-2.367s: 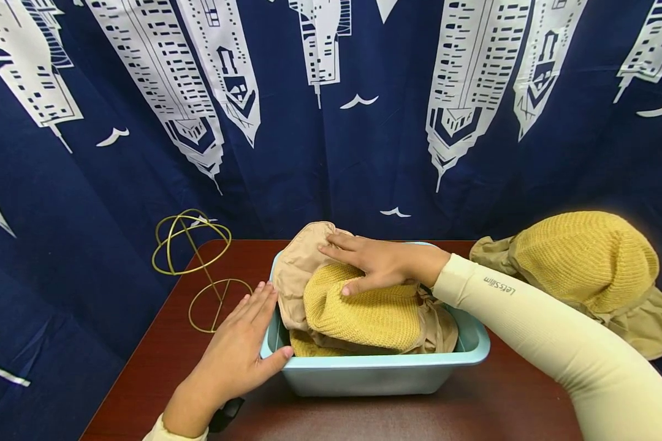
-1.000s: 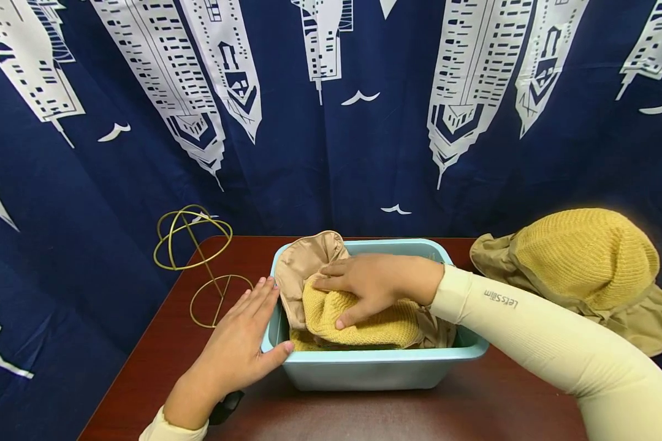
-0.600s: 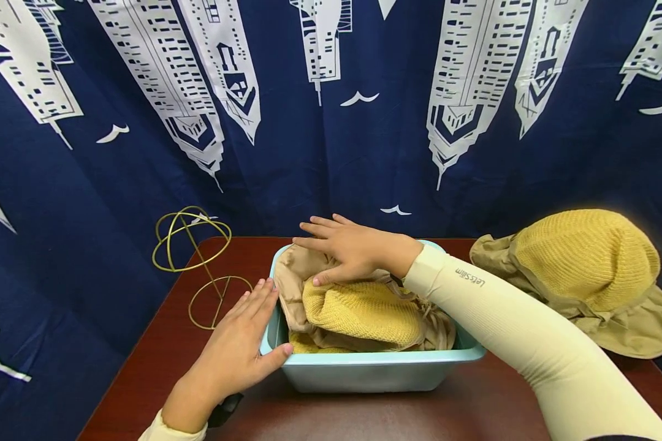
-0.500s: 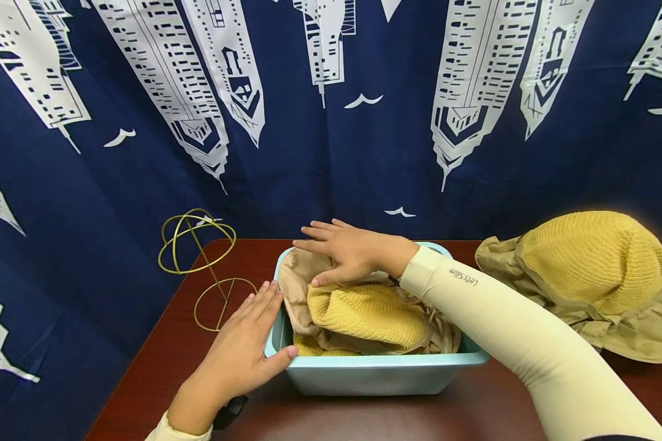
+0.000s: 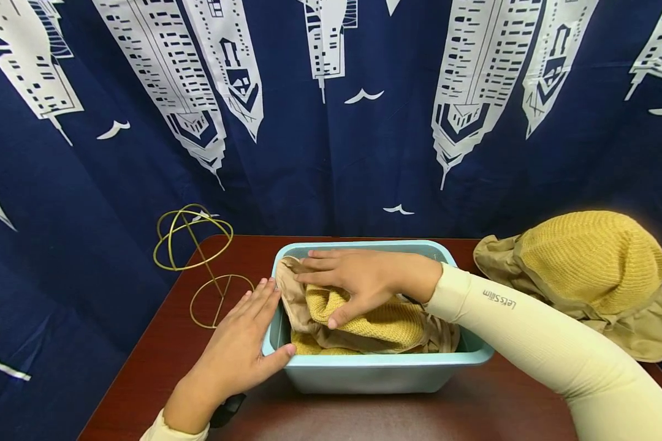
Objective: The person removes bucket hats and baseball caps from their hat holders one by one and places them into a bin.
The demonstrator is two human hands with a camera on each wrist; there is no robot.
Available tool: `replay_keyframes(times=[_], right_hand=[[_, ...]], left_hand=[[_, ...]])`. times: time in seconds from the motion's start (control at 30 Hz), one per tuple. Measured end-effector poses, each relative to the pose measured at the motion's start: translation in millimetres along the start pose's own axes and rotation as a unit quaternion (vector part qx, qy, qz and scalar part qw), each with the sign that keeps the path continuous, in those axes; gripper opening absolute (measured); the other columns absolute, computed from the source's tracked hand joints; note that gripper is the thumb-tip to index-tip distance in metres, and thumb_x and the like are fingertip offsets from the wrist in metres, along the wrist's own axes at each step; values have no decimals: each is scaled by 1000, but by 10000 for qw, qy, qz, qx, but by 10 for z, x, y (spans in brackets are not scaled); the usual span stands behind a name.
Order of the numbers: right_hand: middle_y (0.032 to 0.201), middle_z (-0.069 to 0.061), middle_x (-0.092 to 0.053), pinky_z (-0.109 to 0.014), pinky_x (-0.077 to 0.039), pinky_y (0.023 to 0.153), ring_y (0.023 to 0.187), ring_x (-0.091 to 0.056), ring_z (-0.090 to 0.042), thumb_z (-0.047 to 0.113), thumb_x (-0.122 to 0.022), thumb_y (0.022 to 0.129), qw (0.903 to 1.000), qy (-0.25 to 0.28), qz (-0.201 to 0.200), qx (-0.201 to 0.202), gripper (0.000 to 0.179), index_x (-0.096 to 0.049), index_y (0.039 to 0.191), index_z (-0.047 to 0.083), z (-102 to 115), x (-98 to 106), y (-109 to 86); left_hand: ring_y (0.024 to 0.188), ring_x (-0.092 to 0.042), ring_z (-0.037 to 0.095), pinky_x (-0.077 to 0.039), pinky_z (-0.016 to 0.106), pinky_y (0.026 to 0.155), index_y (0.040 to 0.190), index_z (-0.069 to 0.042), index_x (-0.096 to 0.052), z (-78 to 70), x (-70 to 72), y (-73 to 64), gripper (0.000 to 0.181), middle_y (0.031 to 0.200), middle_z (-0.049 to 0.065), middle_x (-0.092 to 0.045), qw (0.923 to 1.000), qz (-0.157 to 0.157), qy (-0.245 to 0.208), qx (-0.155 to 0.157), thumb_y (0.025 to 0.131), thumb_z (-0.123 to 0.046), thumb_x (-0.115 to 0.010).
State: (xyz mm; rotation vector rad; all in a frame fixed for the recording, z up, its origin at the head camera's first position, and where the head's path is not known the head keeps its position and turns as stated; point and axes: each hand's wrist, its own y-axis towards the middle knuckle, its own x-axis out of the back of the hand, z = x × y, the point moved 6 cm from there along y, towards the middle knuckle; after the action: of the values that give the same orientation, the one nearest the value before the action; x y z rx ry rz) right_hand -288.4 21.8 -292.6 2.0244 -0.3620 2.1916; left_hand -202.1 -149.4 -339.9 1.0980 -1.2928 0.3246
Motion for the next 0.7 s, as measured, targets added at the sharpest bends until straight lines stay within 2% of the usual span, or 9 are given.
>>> replay_keyframes(times=[0.13, 0.33, 0.53, 0.7], right_hand=[[165, -8, -13, -49, -13, 120, 152, -5, -25, 76, -45, 89, 9990, -382, 234, -26, 92, -22, 160, 22, 86, -185, -2], [166, -3, -5, -51, -12, 120, 152, 2, -23, 80, -30, 90, 9937, -986, 525, -26, 90, -13, 160, 27, 73, -459, 69], [166, 0, -1, -48, -10, 121, 151, 5, -20, 77, -23, 93, 9923, -890, 851, -108, 86, -7, 161, 27, -12, -647, 152], [166, 1, 0, -43, -9, 121, 151, 5, -19, 76, -22, 94, 9879, -979, 1148, -357, 85, -5, 161, 27, -33, -767, 224]], left_hand=[[145, -30, 33, -31, 54, 113, 144, 9, -44, 1, 4, -6, 84, 152, 22, -40, 9999, -95, 9, -69, 86, -48, -67], [146, -28, 31, -28, 52, 115, 145, 7, -43, -4, -27, -6, 84, 154, 20, -37, 9999, 59, -80, -12, 87, -49, -66], [146, -29, 32, -28, 51, 115, 145, 7, -44, -5, -26, -1, 83, 155, 20, -37, 9999, 87, -86, -2, 88, -49, -65], [147, -27, 29, -26, 49, 116, 146, 6, -43, 4, -22, -10, 83, 155, 19, -37, 9998, 93, -128, 76, 88, -49, -65]])
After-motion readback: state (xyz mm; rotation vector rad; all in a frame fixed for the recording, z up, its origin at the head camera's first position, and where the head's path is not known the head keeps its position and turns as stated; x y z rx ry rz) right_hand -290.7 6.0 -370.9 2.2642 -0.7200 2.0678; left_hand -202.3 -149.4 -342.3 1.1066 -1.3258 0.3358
